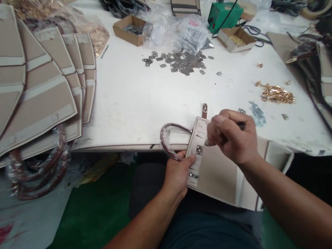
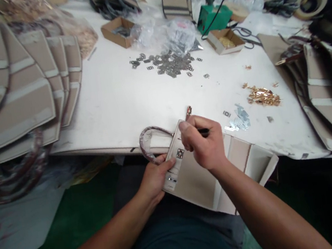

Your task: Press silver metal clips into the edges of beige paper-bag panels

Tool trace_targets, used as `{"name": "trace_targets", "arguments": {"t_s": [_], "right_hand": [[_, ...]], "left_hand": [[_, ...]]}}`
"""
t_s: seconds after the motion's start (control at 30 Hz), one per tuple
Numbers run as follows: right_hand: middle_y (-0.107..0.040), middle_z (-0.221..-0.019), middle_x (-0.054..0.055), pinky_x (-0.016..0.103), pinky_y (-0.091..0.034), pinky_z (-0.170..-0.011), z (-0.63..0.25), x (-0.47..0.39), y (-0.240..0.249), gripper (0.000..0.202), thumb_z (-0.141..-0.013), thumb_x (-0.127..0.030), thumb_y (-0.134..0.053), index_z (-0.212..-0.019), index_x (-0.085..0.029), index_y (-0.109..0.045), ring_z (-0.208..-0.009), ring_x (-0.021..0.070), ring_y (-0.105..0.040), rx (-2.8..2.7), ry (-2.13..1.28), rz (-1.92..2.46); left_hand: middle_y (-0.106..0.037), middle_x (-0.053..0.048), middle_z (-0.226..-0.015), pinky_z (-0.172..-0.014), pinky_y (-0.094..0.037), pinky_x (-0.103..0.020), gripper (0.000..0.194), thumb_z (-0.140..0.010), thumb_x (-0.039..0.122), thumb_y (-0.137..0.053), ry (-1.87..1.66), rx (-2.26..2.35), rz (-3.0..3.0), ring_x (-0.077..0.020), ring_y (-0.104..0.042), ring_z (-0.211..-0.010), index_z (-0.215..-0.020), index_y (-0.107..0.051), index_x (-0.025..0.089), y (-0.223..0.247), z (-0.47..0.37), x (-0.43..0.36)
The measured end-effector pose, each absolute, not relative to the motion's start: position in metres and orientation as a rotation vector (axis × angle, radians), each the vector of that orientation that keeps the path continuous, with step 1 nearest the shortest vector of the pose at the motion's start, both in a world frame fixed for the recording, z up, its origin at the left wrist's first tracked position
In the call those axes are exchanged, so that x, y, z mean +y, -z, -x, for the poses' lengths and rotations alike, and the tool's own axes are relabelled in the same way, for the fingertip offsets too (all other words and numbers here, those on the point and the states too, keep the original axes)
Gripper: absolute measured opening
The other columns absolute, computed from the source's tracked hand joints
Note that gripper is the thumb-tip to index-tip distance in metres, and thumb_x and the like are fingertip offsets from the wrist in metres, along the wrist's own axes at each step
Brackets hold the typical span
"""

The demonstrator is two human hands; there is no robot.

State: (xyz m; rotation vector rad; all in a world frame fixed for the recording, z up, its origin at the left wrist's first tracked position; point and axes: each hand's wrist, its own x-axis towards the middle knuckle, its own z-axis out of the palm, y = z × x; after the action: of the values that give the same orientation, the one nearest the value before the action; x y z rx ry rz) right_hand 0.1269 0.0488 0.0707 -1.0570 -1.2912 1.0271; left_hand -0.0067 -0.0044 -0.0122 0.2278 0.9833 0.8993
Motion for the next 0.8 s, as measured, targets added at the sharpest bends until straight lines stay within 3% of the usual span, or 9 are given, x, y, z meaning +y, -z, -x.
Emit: {"name": "trace_targets", "arguments": {"t_s": [0.13,0.4,0.47,0.57,0.67,0.8], "right_hand": [[-0.045,-0.051,-0.005,0.03,-0.036,-0.044,-0.123,0.045,-0.066,0.047,-0.094,-0.047,-0.072,-0.061,-0.026,-0.047,-0.044,0.0124,-0.041,-1.255,-0.997,1.015],[-0.053,-0.052,-0.003,0.03,-0.038,-0.051,-0.17,0.029,-0.073,0.045,-0.095,-0.051,-0.069,-0.063,-0.023,-0.055,-0.049,0.0148,-0.049,-1.399,-0.844,1.468],[-0.065,-0.063,-0.001,0.031,-0.042,-0.058,-0.182,0.027,-0.072,0.032,-0.093,-0.047,-0.071,-0.074,-0.023,-0.068,-0.059,0.0179,-0.059,-1.589,-0.745,1.724],[-0.078,-0.097,0.003,0.033,-0.045,-0.071,-0.187,0.029,-0.056,0.019,-0.097,-0.041,-0.067,-0.102,-0.028,-0.08,-0.083,0.0236,-0.07,-1.845,-0.526,1.983],[-0.076,-0.111,0.003,0.032,-0.041,-0.069,-0.181,0.033,-0.038,0.024,-0.103,-0.038,-0.058,-0.111,-0.03,-0.079,-0.088,0.0224,-0.071,-1.966,-0.331,2.087],[-0.074,-0.11,0.002,0.031,-0.035,-0.064,-0.174,0.035,-0.031,0.026,-0.106,-0.038,-0.053,-0.108,-0.03,-0.078,-0.085,0.0202,-0.07,-2.002,-0.226,2.126]], "left_hand": [[-0.075,-0.006,-0.072,-0.062,-0.051,-0.027,0.042,-0.057,0.036,-0.096,-0.898,0.983,-0.223,-0.0171,-0.067,-0.061,-0.086,-0.078,0.012,0.01,0.007,-0.003],[-0.079,-0.009,-0.079,-0.069,-0.057,-0.031,0.05,-0.055,0.035,-0.098,-0.878,1.001,-0.245,-0.0202,-0.072,-0.066,-0.094,-0.079,0.01,0.007,0.011,-0.004],[-0.079,-0.009,-0.081,-0.069,-0.057,-0.031,0.052,-0.056,0.037,-0.099,-0.863,1.007,-0.249,-0.0211,-0.073,-0.067,-0.095,-0.078,0.011,0.005,0.013,-0.008],[-0.079,-0.01,-0.083,-0.068,-0.057,-0.03,0.053,-0.058,0.04,-0.099,-0.836,1.019,-0.277,-0.023,-0.074,-0.071,-0.097,-0.076,0.011,0.002,0.013,-0.015],[-0.079,-0.011,-0.091,-0.075,-0.059,-0.033,0.055,-0.062,0.044,-0.096,-0.825,1.053,-0.342,-0.0275,-0.076,-0.084,-0.102,-0.074,0.012,0.002,0.015,-0.02],[-0.072,-0.014,-0.126,-0.099,-0.057,-0.043,0.063,-0.083,0.05,-0.08,-1.057,1.332,-0.754,-0.03,-0.07,-0.114,-0.133,-0.063,0.016,-0.002,0.036,-0.023]]}}
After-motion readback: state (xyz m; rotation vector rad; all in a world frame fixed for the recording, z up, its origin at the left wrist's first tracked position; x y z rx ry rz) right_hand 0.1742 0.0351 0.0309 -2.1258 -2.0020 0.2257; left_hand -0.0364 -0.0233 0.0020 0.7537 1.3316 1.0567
